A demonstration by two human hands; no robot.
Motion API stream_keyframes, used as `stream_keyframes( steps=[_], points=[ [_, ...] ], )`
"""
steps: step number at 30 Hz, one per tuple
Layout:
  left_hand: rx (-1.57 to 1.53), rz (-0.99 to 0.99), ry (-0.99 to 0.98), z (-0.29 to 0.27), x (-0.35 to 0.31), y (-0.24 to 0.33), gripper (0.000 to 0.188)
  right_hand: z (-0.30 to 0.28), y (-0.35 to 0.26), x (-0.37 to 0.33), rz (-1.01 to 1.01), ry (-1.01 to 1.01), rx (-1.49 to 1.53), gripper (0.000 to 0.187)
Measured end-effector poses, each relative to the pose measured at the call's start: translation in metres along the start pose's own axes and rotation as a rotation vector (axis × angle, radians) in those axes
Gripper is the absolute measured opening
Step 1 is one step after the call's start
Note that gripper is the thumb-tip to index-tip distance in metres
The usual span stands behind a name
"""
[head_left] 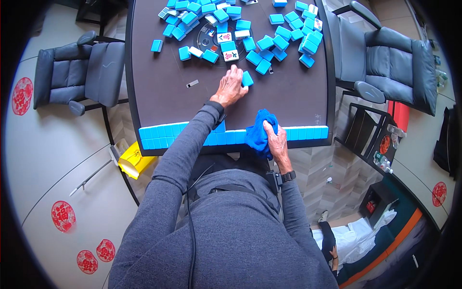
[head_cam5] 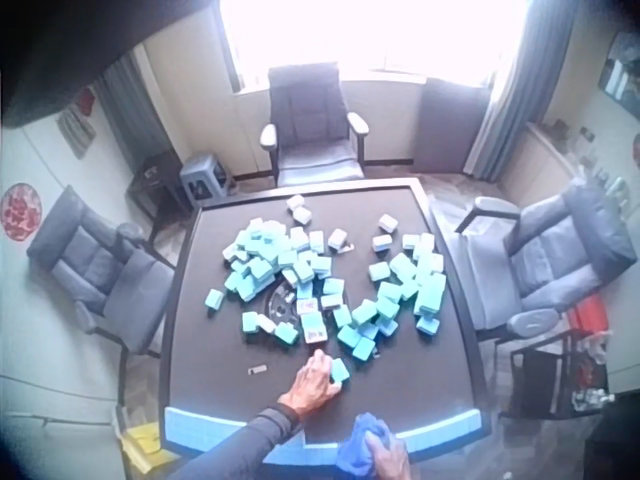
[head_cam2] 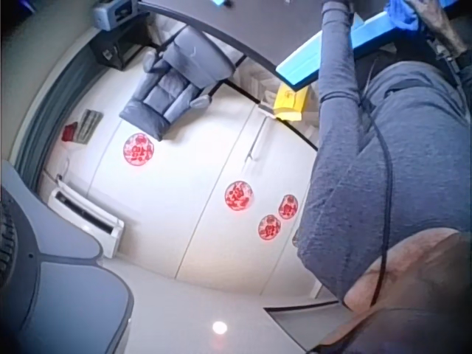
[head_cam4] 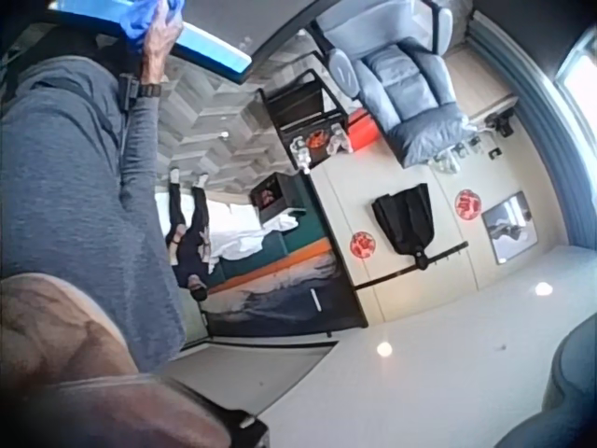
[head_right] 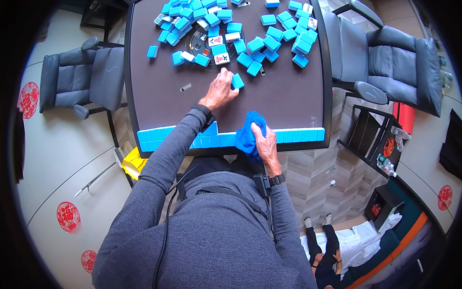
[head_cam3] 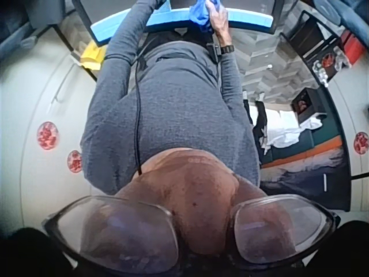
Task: Cleaning and wiping individual mahjong tiles using a blue cloth on a table.
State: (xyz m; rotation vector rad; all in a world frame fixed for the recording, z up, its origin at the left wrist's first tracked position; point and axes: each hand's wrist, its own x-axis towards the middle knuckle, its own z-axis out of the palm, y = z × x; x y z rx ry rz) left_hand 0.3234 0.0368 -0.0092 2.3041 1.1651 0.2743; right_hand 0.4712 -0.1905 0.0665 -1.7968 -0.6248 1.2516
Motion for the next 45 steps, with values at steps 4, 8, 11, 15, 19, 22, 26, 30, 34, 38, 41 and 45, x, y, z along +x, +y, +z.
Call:
stream_keyframes(
  steps=[4,8,11,15,19,22,26,30,34,38,41,45],
  points=[
    [-0.15,0.075,-0.088,-0.006,-0.04,-0.004,0.043,0.012,-0.009,0.011,-0.112,0.011,-0.064,0.041],
    [-0.208,0.163,-0.157,-0.019,-0.075,0.014,0.035,0.027,-0.031,0.017,-0.281,0.011,-0.326,0.032],
    [-0.345,0.184,-0.189,-0.03,-0.089,0.024,0.025,0.042,-0.035,0.02,-0.4,-0.01,-0.371,0.034],
    [-0.418,0.164,-0.194,-0.053,-0.098,0.029,0.03,0.05,-0.033,0.026,-0.488,-0.02,-0.427,0.034],
    [-0.472,0.089,-0.229,-0.07,-0.104,0.03,0.045,0.05,-0.041,0.031,-0.381,-0.056,-0.346,0.032],
    [-0.548,-0.005,-0.292,-0.094,-0.106,0.034,0.051,0.045,-0.044,0.033,-0.233,-0.107,-0.301,0.032],
    [-0.794,-0.248,-0.334,-0.107,-0.109,0.043,0.05,0.039,-0.041,0.034,0.009,-0.191,0.071,0.036],
    [-0.966,-0.302,-0.214,-0.09,-0.109,0.049,0.05,0.041,-0.036,0.035,0.155,-0.119,0.244,0.044],
    [-0.915,-0.322,-0.18,-0.085,-0.107,0.054,0.045,0.039,-0.041,0.032,0.201,-0.113,0.256,0.042],
    [-0.665,-0.299,-0.231,-0.086,-0.103,0.057,0.055,0.039,-0.039,0.025,0.225,-0.118,0.248,0.038],
    [-0.545,-0.127,-0.266,-0.081,-0.105,0.055,0.062,0.042,-0.039,0.018,0.165,-0.142,0.234,0.036],
    [-0.503,-0.081,-0.283,-0.078,-0.105,0.051,0.058,0.042,-0.033,0.019,0.134,-0.165,0.165,0.035]
  ],
)
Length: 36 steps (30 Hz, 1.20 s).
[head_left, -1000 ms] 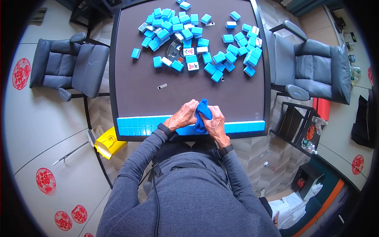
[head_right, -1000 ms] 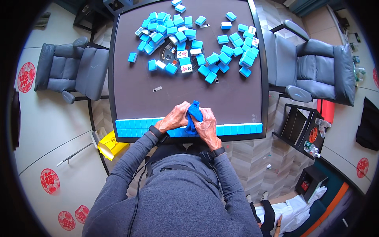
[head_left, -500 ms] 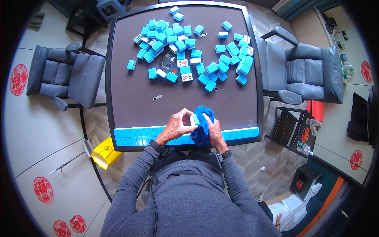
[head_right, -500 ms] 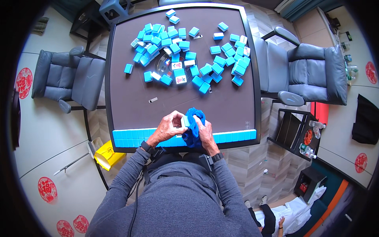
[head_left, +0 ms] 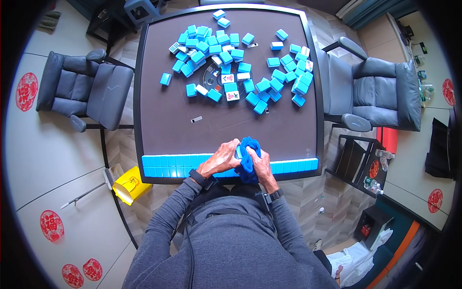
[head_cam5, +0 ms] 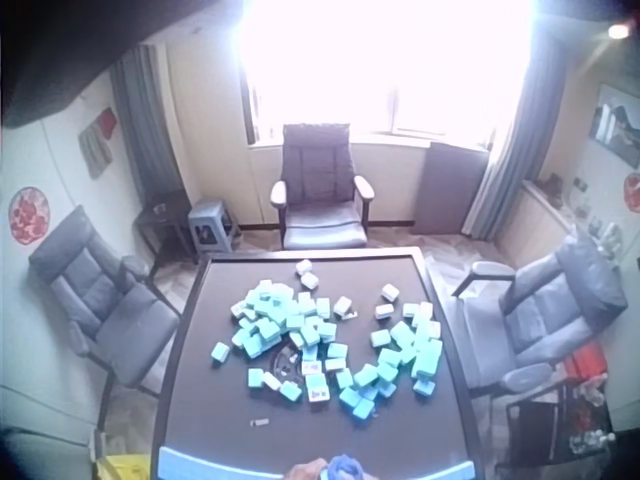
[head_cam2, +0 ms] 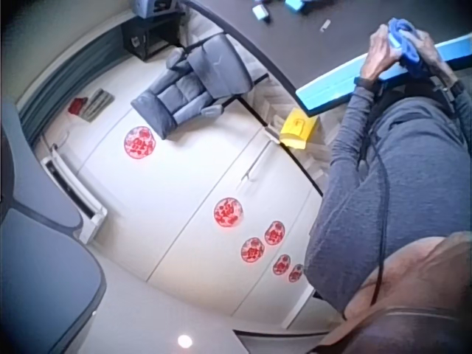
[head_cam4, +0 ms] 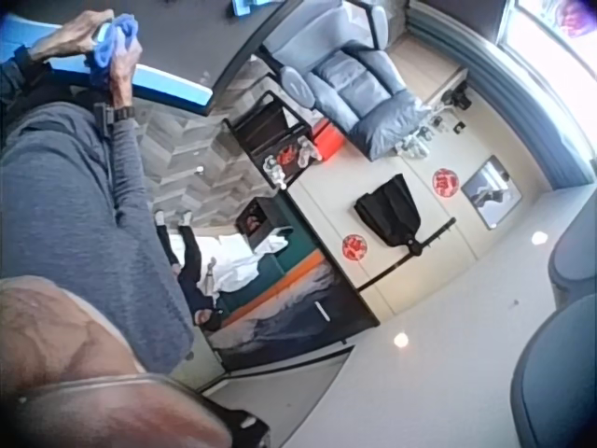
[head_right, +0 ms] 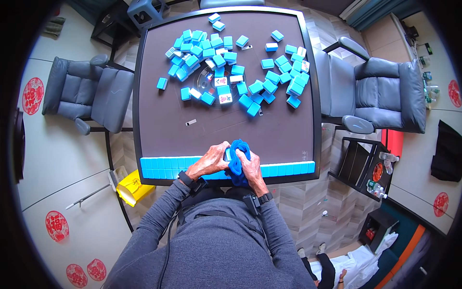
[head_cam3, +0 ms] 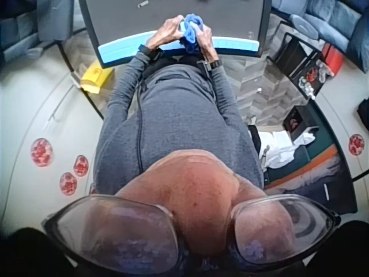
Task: Cleaning and wiping individual mahjong tiles using a blue cloth on a table.
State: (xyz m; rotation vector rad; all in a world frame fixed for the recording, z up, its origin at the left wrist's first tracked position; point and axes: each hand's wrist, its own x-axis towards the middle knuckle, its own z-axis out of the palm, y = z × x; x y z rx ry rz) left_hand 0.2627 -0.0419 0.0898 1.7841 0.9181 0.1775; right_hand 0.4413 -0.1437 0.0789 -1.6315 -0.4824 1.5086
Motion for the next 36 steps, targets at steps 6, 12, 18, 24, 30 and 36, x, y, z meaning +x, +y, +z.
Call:
stream_keyframes(
  steps=[6,12,18,24,30,36],
  points=[
    [0.02,-0.017,0.029,-0.002,-0.003,-0.003,0.051,0.002,-0.01,-0.007,-0.025,-0.047,-0.009,0.035],
    [-0.187,-0.207,0.026,-0.012,-0.007,0.013,0.05,0.003,-0.005,-0.001,0.012,-0.013,0.035,0.04],
    [-0.2,0.009,0.139,0.001,-0.024,0.009,0.056,0.004,-0.008,0.007,0.124,0.01,0.234,0.042],
    [-0.191,0.068,0.209,0.005,-0.026,0.022,0.061,0.006,0.004,0.009,0.203,-0.127,0.553,0.051],
    [-0.173,0.122,0.262,0.009,-0.018,0.028,0.059,0.001,0.034,0.009,0.227,-0.284,0.821,0.056],
    [-0.057,0.192,0.304,0.011,-0.008,0.029,0.052,0.003,0.037,0.005,0.217,-0.284,0.928,0.06]
  ],
)
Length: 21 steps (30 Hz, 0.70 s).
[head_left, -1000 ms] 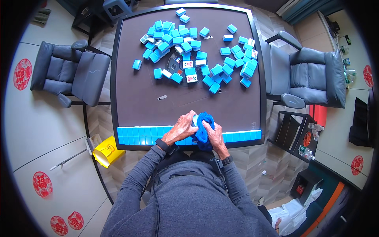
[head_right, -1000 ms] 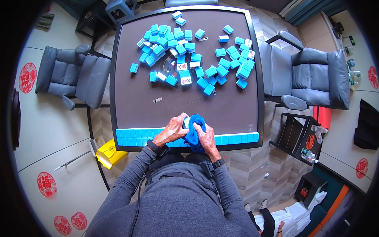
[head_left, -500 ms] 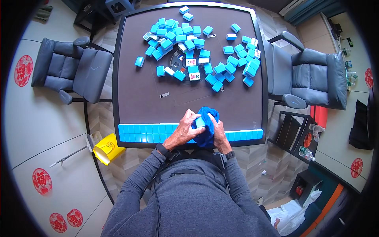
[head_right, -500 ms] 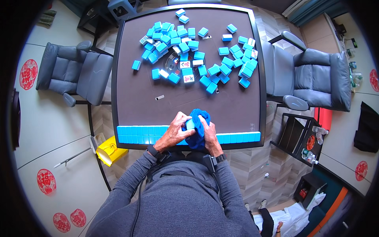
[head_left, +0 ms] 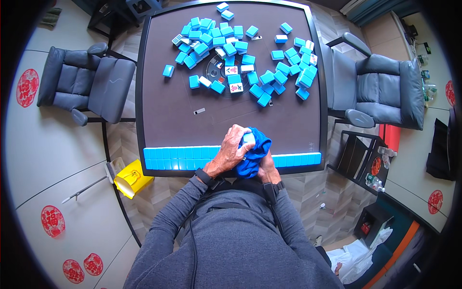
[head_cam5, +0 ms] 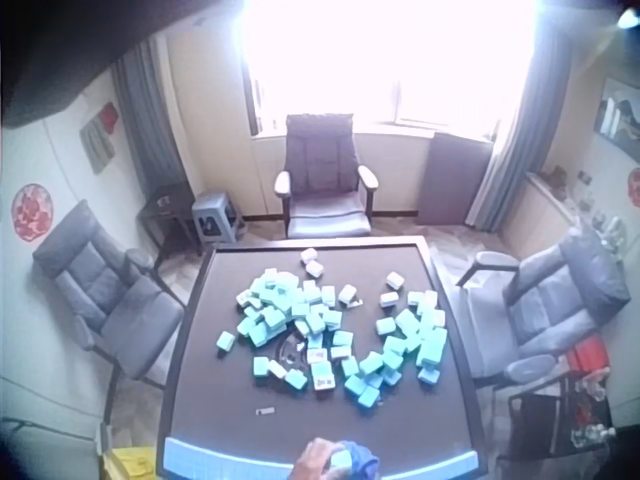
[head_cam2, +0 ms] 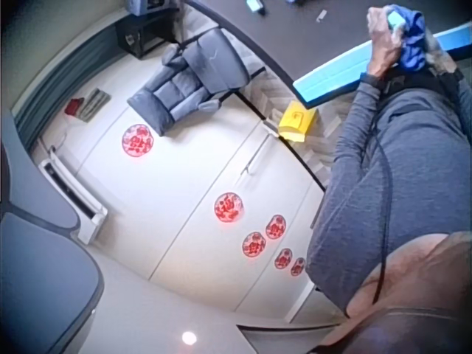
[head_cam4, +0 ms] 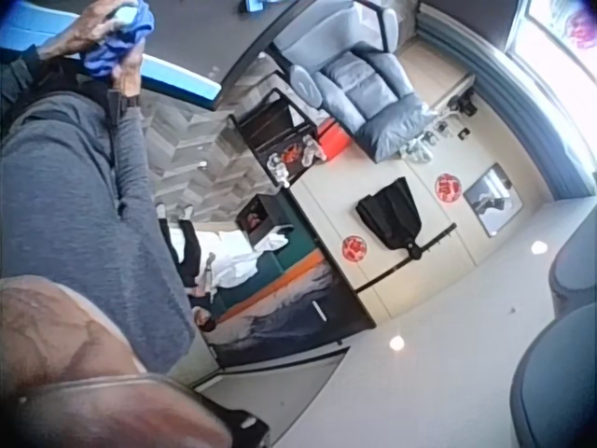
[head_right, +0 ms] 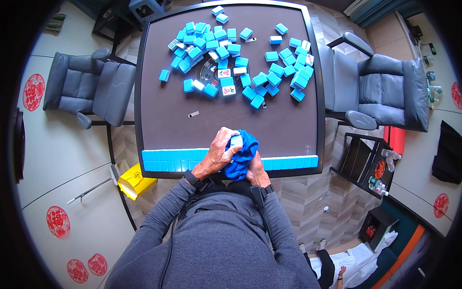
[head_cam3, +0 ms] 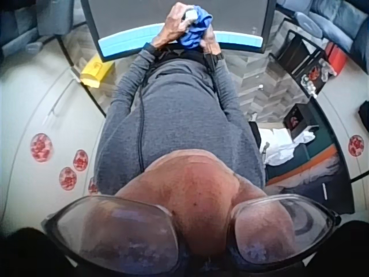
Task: Cleaning and wiping individual mahjong tiles using a blue cloth on a table.
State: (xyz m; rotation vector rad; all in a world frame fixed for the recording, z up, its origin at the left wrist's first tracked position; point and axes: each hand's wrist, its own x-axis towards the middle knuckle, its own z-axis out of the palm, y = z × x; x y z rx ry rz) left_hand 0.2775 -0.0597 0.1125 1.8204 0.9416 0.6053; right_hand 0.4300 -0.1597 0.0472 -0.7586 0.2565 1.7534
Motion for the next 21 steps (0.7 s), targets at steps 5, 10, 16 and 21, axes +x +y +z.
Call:
stream_keyframes(
  steps=[5,10,16,21],
  points=[
    [0.035,0.019,-0.018,0.002,0.0,0.001,0.048,-0.004,-0.001,-0.003,-0.003,-0.035,0.025,0.059],
    [0.06,0.006,-0.043,0.001,-0.001,0.0,0.046,-0.014,0.0,-0.001,0.021,-0.039,0.036,0.066],
    [0.196,0.075,-0.031,-0.001,0.001,0.005,0.047,-0.038,0.004,0.002,-0.116,-0.039,-0.142,0.062],
    [0.075,-0.005,0.009,0.003,-0.001,0.0,0.047,0.0,-0.003,-0.005,-0.243,0.113,-0.39,0.055]
  ],
)
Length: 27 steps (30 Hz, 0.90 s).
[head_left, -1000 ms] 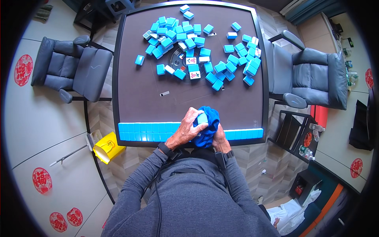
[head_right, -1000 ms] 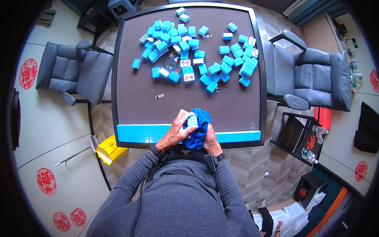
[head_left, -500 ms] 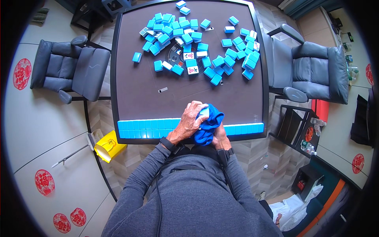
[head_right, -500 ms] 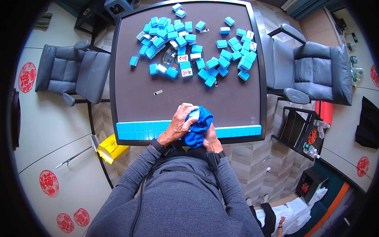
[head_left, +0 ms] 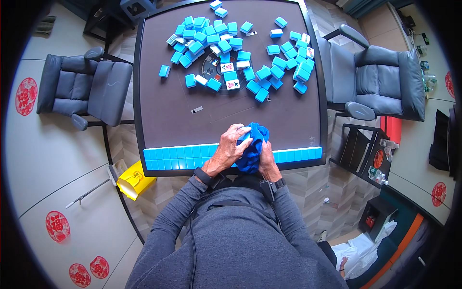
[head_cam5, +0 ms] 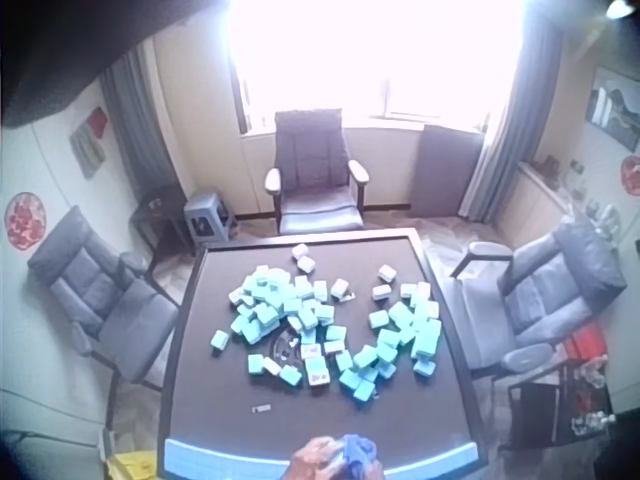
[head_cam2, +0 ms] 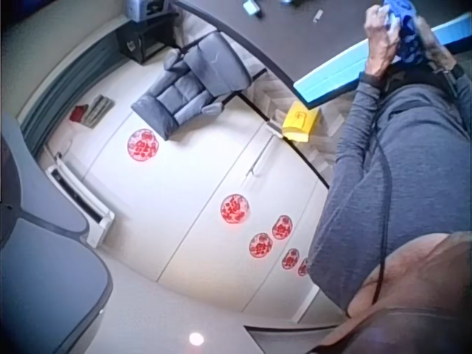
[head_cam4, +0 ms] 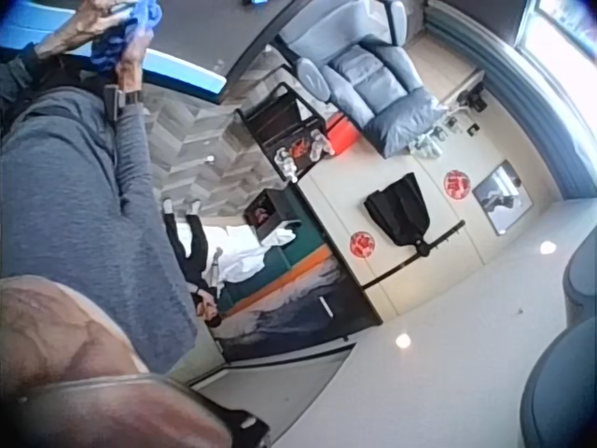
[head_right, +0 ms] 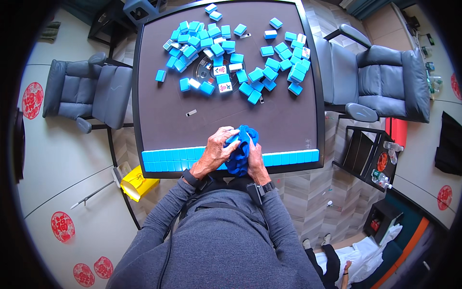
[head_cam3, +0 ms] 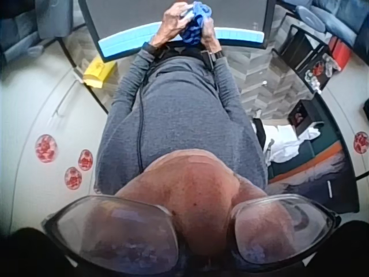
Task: Cleaning and wiping individual mahjong tiles using a blue cloth on a table.
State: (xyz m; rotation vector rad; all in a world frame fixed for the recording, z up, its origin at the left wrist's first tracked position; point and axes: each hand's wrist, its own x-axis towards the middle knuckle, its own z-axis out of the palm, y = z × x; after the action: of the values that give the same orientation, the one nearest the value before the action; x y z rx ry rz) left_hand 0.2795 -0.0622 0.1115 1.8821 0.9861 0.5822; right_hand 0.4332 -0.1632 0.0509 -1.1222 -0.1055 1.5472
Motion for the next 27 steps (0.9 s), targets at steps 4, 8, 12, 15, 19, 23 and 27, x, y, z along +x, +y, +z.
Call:
stream_keyframes(
  steps=[4,8,12,15,19,23,27],
  points=[
    [-0.062,-0.078,-0.018,-0.002,0.001,0.003,0.045,0.012,-0.013,0.006,0.033,0.178,-0.167,0.04],
    [-0.125,-0.276,-0.084,-0.007,-0.002,-0.001,0.051,0.028,-0.024,-0.004,-0.041,0.196,-0.359,0.038],
    [-0.274,-0.4,-0.073,0.003,-0.008,-0.023,0.052,0.032,-0.025,-0.008,-0.14,0.172,-0.482,0.036],
    [-0.326,-0.423,-0.052,0.009,-0.01,-0.031,0.051,0.032,-0.023,-0.009,-0.161,0.174,-0.5,0.031],
    [-0.548,-0.495,-0.037,0.01,-0.012,-0.034,0.045,0.029,-0.023,-0.009,-0.15,0.153,-0.557,0.031],
    [-0.654,-0.588,0.014,0.007,-0.011,-0.032,0.043,0.029,-0.023,-0.008,-0.19,0.126,-0.609,0.033],
    [-0.743,-0.622,0.011,0.002,-0.016,-0.03,0.046,0.025,-0.02,-0.005,-0.17,0.14,-0.616,0.036]
  ],
)
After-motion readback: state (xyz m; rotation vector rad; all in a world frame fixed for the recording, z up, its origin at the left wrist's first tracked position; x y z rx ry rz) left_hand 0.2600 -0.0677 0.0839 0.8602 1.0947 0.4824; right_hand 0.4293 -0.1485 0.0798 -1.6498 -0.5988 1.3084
